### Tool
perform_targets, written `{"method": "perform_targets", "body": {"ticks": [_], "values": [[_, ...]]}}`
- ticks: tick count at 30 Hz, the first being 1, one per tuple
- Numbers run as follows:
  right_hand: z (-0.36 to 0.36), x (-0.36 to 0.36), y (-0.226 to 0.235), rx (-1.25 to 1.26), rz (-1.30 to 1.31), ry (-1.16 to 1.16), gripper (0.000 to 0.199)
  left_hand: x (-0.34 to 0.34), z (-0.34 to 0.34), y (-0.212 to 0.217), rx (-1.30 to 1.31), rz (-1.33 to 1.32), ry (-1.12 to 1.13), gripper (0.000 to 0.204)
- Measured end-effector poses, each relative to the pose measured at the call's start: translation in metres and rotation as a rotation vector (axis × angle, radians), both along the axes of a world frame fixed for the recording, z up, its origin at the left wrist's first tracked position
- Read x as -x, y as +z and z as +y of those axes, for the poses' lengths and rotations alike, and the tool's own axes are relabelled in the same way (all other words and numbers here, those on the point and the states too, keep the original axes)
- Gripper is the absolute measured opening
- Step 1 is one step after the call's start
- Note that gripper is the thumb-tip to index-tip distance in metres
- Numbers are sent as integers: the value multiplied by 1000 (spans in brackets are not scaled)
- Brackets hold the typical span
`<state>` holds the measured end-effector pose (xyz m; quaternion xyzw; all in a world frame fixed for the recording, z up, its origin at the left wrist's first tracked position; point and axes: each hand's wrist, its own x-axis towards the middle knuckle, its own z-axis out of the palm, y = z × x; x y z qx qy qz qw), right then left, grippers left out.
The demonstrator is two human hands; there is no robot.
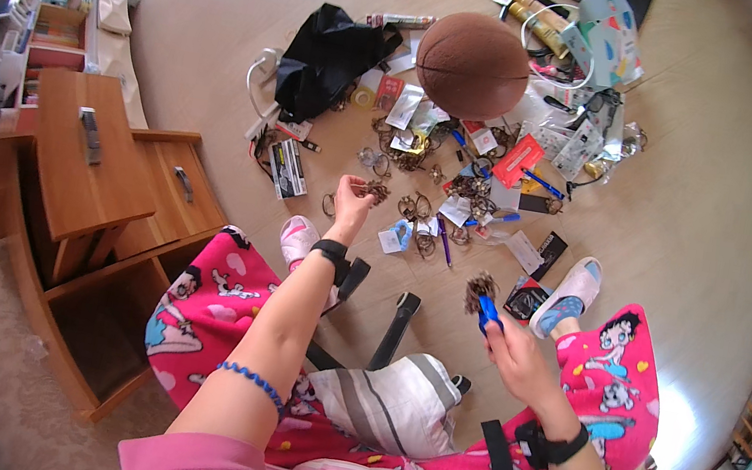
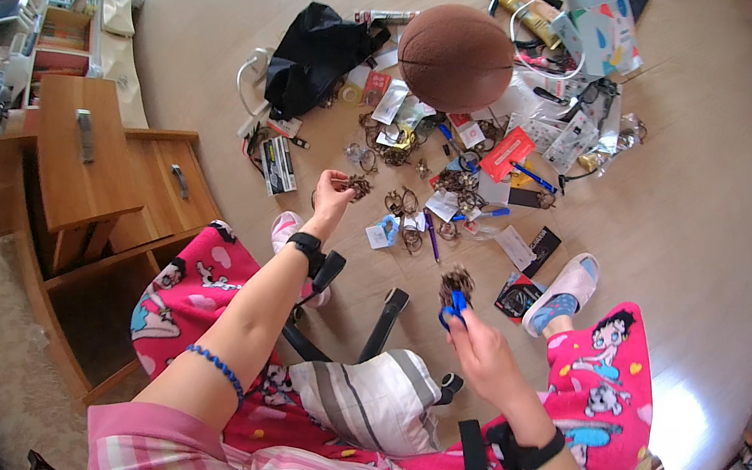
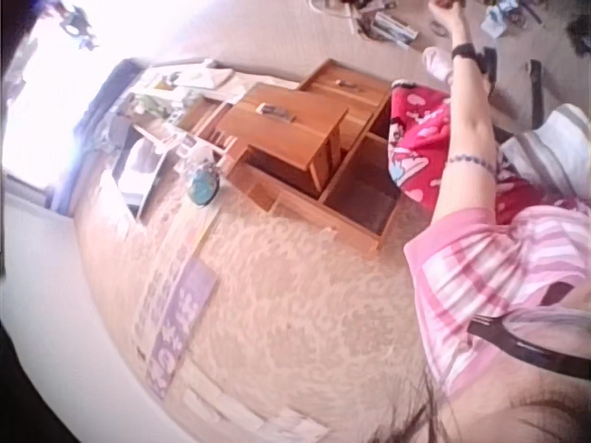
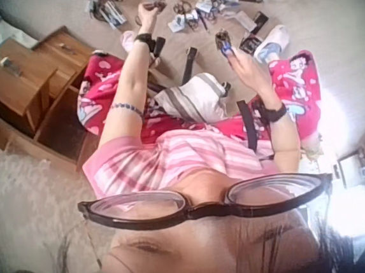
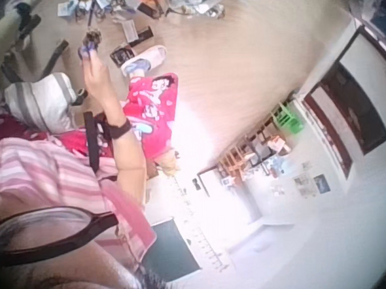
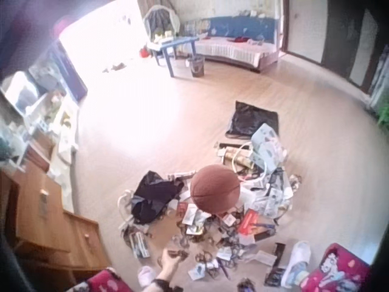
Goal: The person sits on the floor and assembles keychains by attaching small metal rings to a blue strap. They pick up rings from the floor, link them together, and connect them to the strap repeatedly.
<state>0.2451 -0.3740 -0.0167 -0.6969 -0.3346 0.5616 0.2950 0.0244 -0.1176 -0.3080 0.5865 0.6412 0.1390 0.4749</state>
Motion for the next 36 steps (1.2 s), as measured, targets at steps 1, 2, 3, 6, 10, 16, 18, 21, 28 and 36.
{"method": "perform_targets", "body": {"ticks": [1,2,3,6,10,16,18,21,28,36], "values": [[2,1,0,-14,-10,5,21,-5,-5,26,116,-86,10,39],[5,2,1,53,-9,13,23,-8,-10,53,173,-165,-8,40],[8,5,1,-49,5,12,25,-12,-15,81,248,-237,-20,41],[18,10,4,-200,-28,52,26,-28,-26,167,402,-313,-114,42],[22,14,12,-452,-86,173,22,-36,-52,257,502,-404,-198,37],[24,15,20,-305,-62,22,32,-65,-90,298,533,-646,-208,43],[22,16,22,-338,-137,60,33,-77,-100,296,513,-645,-267,41],[26,16,19,-239,-173,-12,32,-84,-106,294,505,-680,-285,40],[36,12,8,-129,-323,-154,32,-82,-100,298,504,-794,-272,39],[43,23,17,-7,-761,10,26,-86,-112,299,404,-733,-154,37]]}}
